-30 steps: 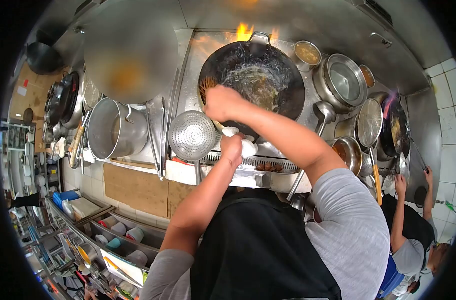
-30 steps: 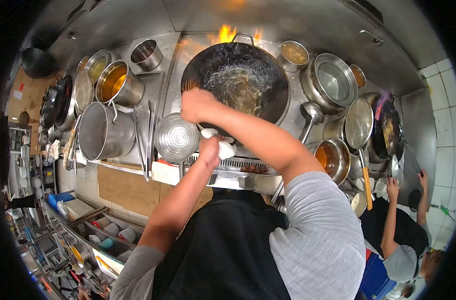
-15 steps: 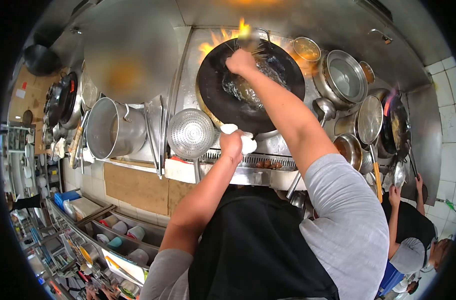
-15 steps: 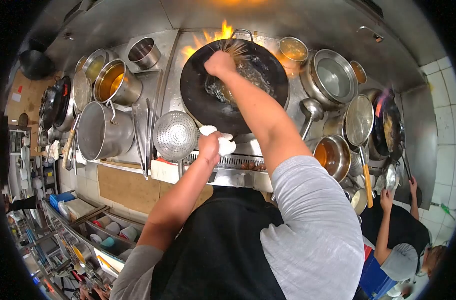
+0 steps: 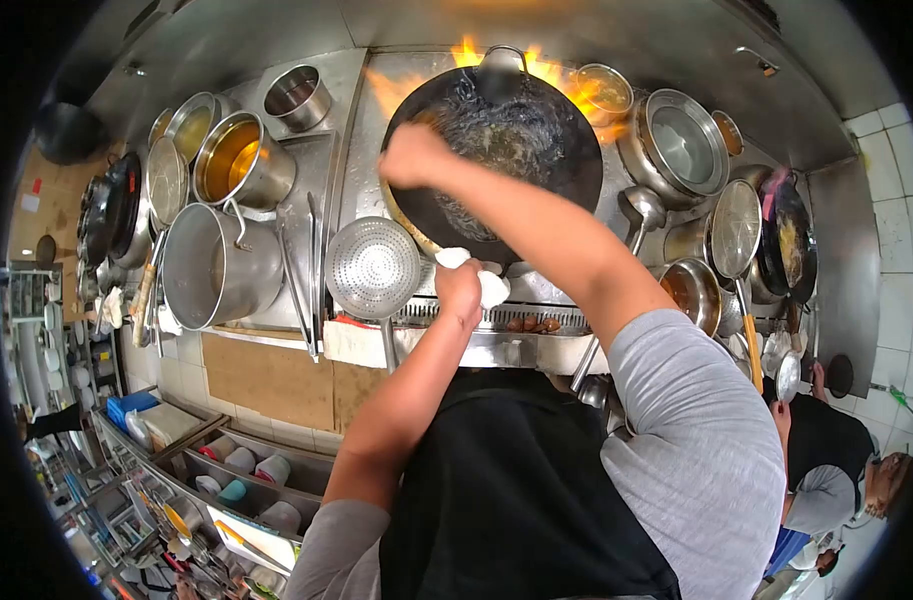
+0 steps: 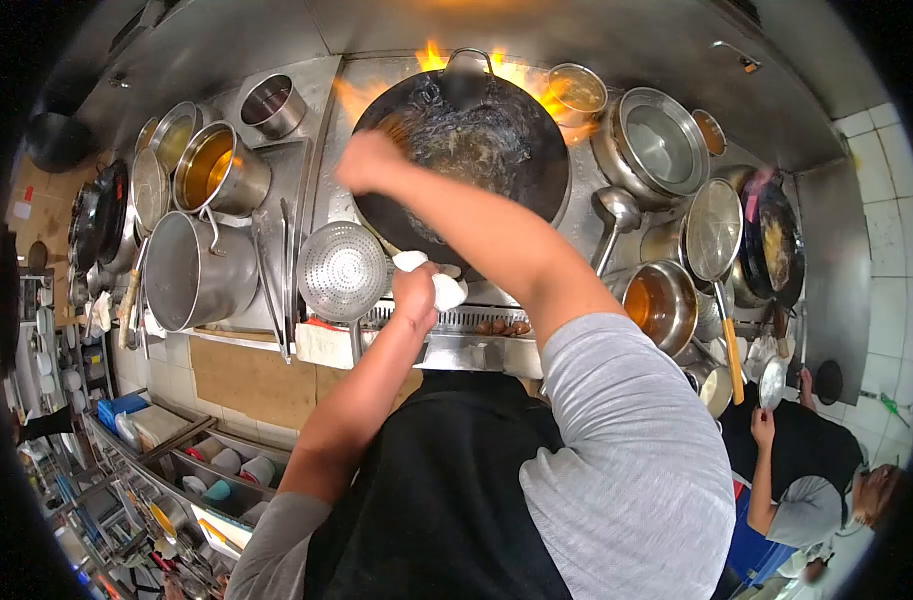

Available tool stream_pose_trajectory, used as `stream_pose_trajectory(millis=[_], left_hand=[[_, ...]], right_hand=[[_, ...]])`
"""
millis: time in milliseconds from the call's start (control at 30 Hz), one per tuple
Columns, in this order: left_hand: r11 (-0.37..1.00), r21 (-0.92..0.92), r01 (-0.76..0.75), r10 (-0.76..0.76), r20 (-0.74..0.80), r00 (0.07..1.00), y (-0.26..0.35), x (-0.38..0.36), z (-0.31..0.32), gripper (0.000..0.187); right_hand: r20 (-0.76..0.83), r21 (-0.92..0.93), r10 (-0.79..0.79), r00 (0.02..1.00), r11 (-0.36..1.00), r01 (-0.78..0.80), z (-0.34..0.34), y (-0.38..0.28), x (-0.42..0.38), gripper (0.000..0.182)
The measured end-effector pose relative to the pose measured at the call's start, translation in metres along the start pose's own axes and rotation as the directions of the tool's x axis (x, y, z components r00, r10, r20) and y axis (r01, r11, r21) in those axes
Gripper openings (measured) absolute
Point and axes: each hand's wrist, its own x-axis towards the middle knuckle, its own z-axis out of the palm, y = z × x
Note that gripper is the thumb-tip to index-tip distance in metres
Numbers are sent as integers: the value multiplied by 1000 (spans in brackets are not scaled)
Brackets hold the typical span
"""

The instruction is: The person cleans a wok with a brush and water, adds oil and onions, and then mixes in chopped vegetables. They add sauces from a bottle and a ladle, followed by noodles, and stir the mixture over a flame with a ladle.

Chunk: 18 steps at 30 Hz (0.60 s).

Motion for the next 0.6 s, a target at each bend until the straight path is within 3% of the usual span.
stream_pose_trajectory(millis=[33,67,100,167,200,267,300,333,433,500,567,600], left_hand=[[997,33,-66,67,-34,997,-5,3,0,30],[989,67,-131,136,-70,988,-9,7,-2,31],[990,70,-124,129,-75,989,-17,12,-8,31],[992,39,-122,124,-65,990,-24,24,-11,24],[992,69,-106,112,-91,990,-13,12,-4,25],[994,61,-96,102,-102,990,-13,12,-8,26],[995,52,-88,93,-99,991,-15,14,-7,28],[995,53,-85,89,-93,992,-17,17,-6,28],[984,103,-143,151,-73,986,-22,22,-14,28],[993,42,-108,110,-52,993,-18,16,-11,28],[996,52,-71,76,-84,994,-9,10,-7,30],[994,48,-98,103,-97,990,-8,6,-5,32]], right_hand=[[102,-42,-145,984,988,150,-9,-20,-27,51],[58,-55,-193,979,979,196,0,-12,-29,54],[88,-44,-76,993,996,80,2,10,-11,53],[-39,-131,87,995,987,-92,-12,76,32,47],[-45,-132,79,996,988,-84,-15,70,35,47],[-217,-60,168,962,981,-184,-1,57,31,42],[-144,33,188,972,982,-185,18,40,30,41],[-30,-79,10,999,997,-13,21,14,8,43],[30,-104,-197,980,974,199,13,1,-27,50],[2,58,75,997,996,-75,-4,65,29,53],[-268,156,223,937,970,-186,-11,100,53,51],[-350,125,328,877,945,-304,7,85,61,46]])
